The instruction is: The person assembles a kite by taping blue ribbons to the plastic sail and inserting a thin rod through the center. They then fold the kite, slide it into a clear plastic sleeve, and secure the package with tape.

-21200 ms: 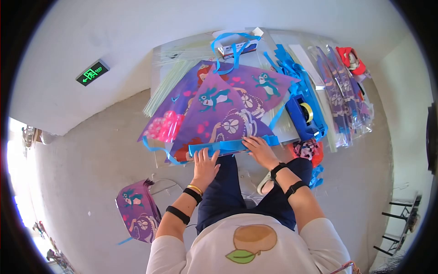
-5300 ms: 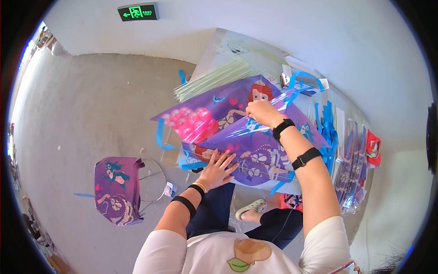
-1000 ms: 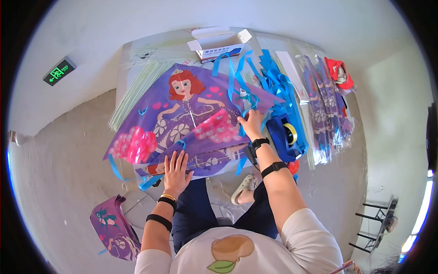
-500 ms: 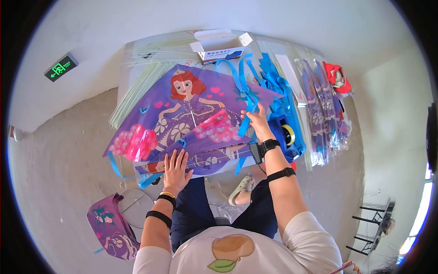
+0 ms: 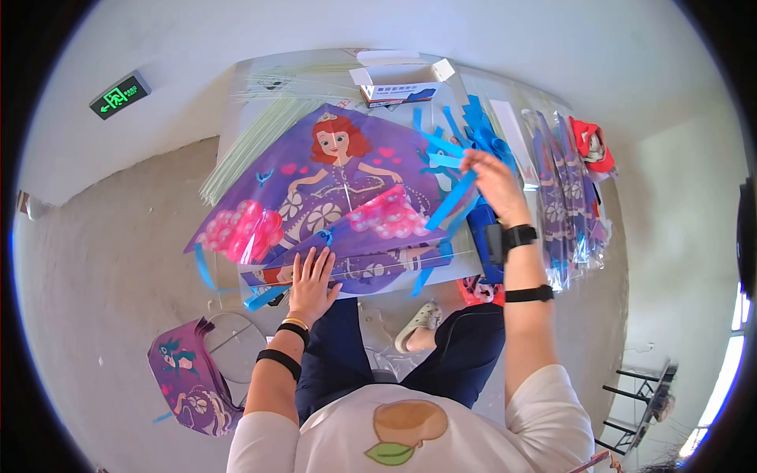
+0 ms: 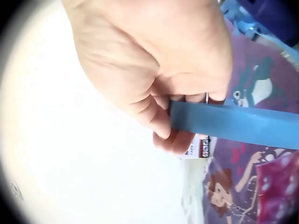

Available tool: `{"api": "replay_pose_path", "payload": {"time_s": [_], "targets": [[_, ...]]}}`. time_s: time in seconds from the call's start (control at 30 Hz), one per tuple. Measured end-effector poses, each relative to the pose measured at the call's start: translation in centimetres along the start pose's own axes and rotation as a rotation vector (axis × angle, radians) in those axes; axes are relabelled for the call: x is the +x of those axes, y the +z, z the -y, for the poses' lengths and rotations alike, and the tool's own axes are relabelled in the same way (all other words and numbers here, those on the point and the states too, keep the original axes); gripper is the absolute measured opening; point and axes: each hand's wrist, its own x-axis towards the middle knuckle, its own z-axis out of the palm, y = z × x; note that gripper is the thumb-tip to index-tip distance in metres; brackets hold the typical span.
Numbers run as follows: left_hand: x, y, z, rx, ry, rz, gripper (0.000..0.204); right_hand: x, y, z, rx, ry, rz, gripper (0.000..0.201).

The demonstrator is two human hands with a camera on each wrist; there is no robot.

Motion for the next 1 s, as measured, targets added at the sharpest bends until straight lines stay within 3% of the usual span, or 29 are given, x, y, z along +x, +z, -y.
{"api": "replay_pose_path", "payload": {"time_s": [0.2,0.37,0.43,0.5,0.6,0.67,0.73,0.8,0.87,0.9,0.93,1.0], "targets": [[0.0,-0.2,0.0,-0.005,0.01,-0.02,0.074,-3.1,-5.2,9.1,-0.421,-0.091,-0.253,0.032],[-0.1,0.0,0.1,-0.046,0.017,-0.041,0.071,-5.6,-6.9,12.6,-0.628,-0.158,-0.448,0.035],[-0.1,0.0,0.1,-0.043,0.02,-0.049,0.071,-6.4,-6.6,13.6,-0.697,-0.23,-0.618,0.035],[-0.2,0.0,0.1,-0.038,0.023,-0.057,0.07,-7.0,-6.0,13.5,-0.744,-0.298,-0.59,0.036],[-0.3,0.0,0.1,-0.052,0.032,-0.087,0.07,-9.2,1.0,13.9,-0.82,-0.222,-0.404,0.043],[-0.3,-0.1,0.1,-0.061,0.029,-0.078,0.07,-10.6,6.9,12.8,-0.938,-0.305,-0.342,0.045],[-0.5,-0.2,-0.2,-0.077,0.032,-0.069,0.07,-11.5,12.7,11.0,-0.754,-0.289,-0.187,0.053],[-0.4,-0.4,-0.4,-0.061,0.032,-0.069,0.069,-11.6,17.2,8.4,-0.88,-0.384,-0.016,0.054],[-0.2,-0.2,-0.3,-0.024,0.05,-0.057,0.069,-11.8,22.2,4.4,-0.797,-0.458,0.047,0.061],[-0.3,0.3,-0.3,0.005,0.051,-0.041,0.069,-12.0,24.4,3.0,-0.731,-0.295,0.095,0.063],[-0.3,1.1,0.1,0.077,0.092,-0.06,0.071,-11.6,26.3,0.5,-0.723,-0.352,0.09,0.067],[-0.2,1.4,0.2,0.097,0.121,-0.051,0.071,-11.0,29.4,-2.0,-0.78,-0.274,0.117,0.073]]}}
